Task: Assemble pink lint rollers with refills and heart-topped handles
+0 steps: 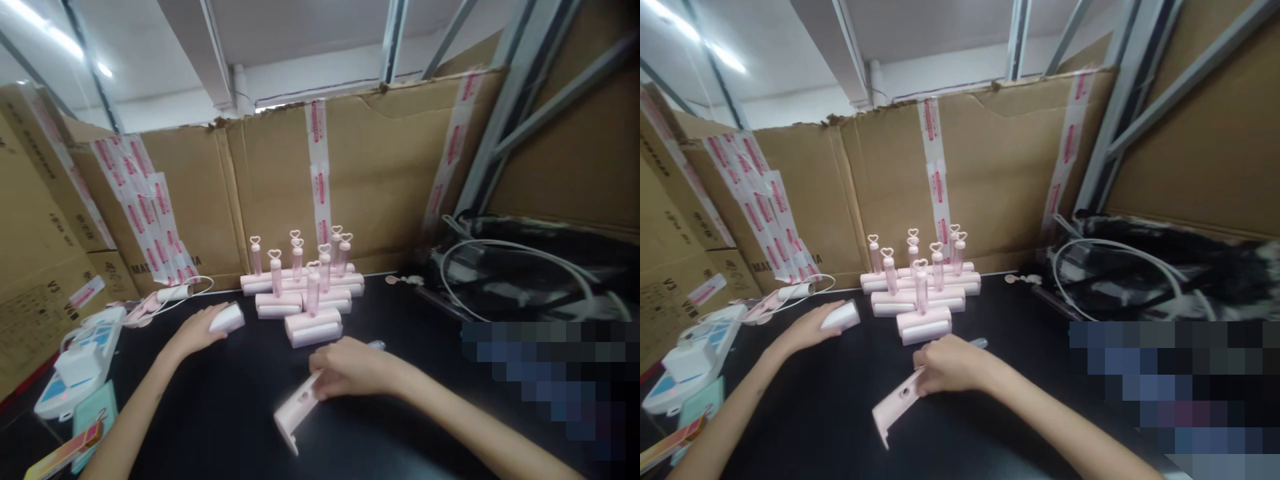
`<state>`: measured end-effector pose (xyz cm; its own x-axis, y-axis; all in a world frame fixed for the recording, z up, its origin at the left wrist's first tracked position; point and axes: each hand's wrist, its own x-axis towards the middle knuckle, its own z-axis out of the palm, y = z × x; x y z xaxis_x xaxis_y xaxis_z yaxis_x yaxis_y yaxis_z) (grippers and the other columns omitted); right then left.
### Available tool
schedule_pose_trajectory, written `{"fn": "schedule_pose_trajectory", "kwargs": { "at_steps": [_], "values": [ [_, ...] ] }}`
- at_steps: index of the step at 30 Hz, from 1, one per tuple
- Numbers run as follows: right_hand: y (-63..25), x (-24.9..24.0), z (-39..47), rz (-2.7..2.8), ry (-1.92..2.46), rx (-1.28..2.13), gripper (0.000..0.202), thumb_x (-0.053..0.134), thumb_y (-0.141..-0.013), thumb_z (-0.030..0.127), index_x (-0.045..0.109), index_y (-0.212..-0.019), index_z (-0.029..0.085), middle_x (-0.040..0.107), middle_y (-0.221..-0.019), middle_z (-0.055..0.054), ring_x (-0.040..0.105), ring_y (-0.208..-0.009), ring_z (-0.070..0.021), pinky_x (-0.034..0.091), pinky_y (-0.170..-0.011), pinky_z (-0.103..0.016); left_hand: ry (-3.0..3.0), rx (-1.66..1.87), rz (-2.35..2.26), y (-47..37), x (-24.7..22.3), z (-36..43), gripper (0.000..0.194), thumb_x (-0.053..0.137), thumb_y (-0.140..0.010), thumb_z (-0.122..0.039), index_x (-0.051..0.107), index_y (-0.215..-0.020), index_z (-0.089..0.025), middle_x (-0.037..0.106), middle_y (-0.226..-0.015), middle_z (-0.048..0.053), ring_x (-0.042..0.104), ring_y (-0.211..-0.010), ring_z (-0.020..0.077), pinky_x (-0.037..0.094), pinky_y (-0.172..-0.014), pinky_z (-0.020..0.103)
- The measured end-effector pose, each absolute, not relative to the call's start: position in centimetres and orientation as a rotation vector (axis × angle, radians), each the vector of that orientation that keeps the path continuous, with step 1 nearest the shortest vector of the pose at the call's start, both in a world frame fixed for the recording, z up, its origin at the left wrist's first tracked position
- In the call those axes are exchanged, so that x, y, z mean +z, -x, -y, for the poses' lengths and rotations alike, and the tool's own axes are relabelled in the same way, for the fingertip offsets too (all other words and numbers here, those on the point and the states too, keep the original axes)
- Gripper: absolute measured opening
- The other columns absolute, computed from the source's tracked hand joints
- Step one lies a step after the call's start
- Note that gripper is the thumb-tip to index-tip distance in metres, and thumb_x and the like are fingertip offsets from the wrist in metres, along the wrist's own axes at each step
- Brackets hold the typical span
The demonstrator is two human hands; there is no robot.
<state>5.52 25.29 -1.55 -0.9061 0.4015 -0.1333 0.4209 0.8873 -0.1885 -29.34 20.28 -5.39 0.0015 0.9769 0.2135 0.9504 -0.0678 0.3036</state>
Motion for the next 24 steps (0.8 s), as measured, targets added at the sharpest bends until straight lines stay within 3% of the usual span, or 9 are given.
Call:
{"fn": "schedule_pose_trajectory", "kwargs": {
  "at_steps": [5,9,11,13,17,20,22,24],
  "values": [
    [-13.1,1.8,-29.6,-2.772,-1.154,-0.491,0.014,0.058,-0.066,0.019,0.069,-0.07,0.025,0.068,-0.068,-0.002,0.062,-0.063,-0.0183,0.039,-0.052,-0.025,-2.153,0.675,-2.189,33.5,-6.2,-20.9,0.058,0.061,-0.069,-0.042,0.05,-0.123,-0.023,0.055,-0.124,0.01,0.045,-0.118,0.0336,0.032,-0.099,0.046],
    [-18.8,1.6,-35.0,-2.613,-1.771,-0.419,0.01,0.055,-0.068,0.019,0.065,-0.065,0.019,0.064,-0.06,-0.007,0.058,-0.054,-0.018,0.036,-0.049,-0.027,-2.11,1.086,-2.241,30.8,-5.9,-21.4,0.076,0.067,-0.064,-0.047,0.038,-0.13,-0.021,0.037,-0.139,0.012,0.029,-0.13,0.0342,0.02,-0.107,0.049],
    [-19.8,0.4,-37.1,-2.568,-1.891,-0.431,0.01,0.055,-0.069,0.018,0.062,-0.061,0.018,0.061,-0.056,-0.007,0.057,-0.053,-0.0179,0.037,-0.051,-0.028,-2.081,1.303,-2.011,26.7,-6.1,-21.6,0.073,0.063,-0.07,-0.045,0.031,-0.133,-0.024,0.037,-0.138,0.01,0.034,-0.128,0.028,0.023,-0.107,0.044],
    [-19.7,-0.9,-38.4,-2.585,-1.891,-0.468,0.009,0.058,-0.067,0.019,0.059,-0.058,0.018,0.06,-0.056,-0.006,0.058,-0.055,-0.0191,0.04,-0.054,-0.028,-2.043,1.278,-1.722,21.9,-6.9,-21.8,0.064,0.059,-0.076,-0.044,0.033,-0.131,-0.027,0.041,-0.134,0.009,0.041,-0.123,0.0255,0.029,-0.105,0.043],
    [-18.6,-1.5,-38.4,-2.733,-1.979,-0.485,0.021,0.062,-0.067,0.036,0.057,-0.074,0.017,0.062,-0.075,-0.009,0.06,-0.072,-0.023,0.045,-0.066,-0.032,-2.048,1.22,-1.491,14.8,-8.5,-22.7,0.077,0.072,-0.065,-0.042,0.035,-0.13,-0.023,0.04,-0.132,0.014,0.037,-0.125,0.0298,0.029,-0.105,0.047],
    [-17.4,0.1,-36.5,-3.034,-2.147,-0.492,0.026,0.041,-0.081,0.038,0.052,-0.089,0.017,0.059,-0.083,-0.008,0.058,-0.077,-0.0202,0.046,-0.07,-0.031,-1.995,1.391,-1.458,12.4,-7.3,-24.4,0.07,0.075,-0.062,-0.039,0.044,-0.122,-0.022,0.045,-0.126,0.013,0.039,-0.122,0.031,0.028,-0.104,0.049],
    [-16.2,1.5,-34.6,-3.306,-2.1,-0.758,0.029,0.03,-0.087,0.036,0.049,-0.098,0.018,0.055,-0.078,-0.004,0.056,-0.068,-0.0155,0.046,-0.064,-0.027,-1.902,1.507,-1.38,11.3,-5.4,-26.1,0.068,0.077,-0.058,-0.037,0.048,-0.118,-0.023,0.05,-0.121,0.011,0.045,-0.117,0.0304,0.032,-0.102,0.047],
    [-14.8,2.7,-32.6,-3.467,-1.843,-1.247,0.035,0.029,-0.089,0.041,0.046,-0.11,0.019,0.051,-0.072,0.0,0.051,-0.052,-0.0114,0.043,-0.05,-0.024,-1.79,1.507,-1.241,10.1,-3.5,-27.7,0.065,0.079,-0.057,-0.036,0.051,-0.114,-0.022,0.057,-0.113,0.011,0.053,-0.106,0.0283,0.041,-0.093,0.043]
  ]
}}
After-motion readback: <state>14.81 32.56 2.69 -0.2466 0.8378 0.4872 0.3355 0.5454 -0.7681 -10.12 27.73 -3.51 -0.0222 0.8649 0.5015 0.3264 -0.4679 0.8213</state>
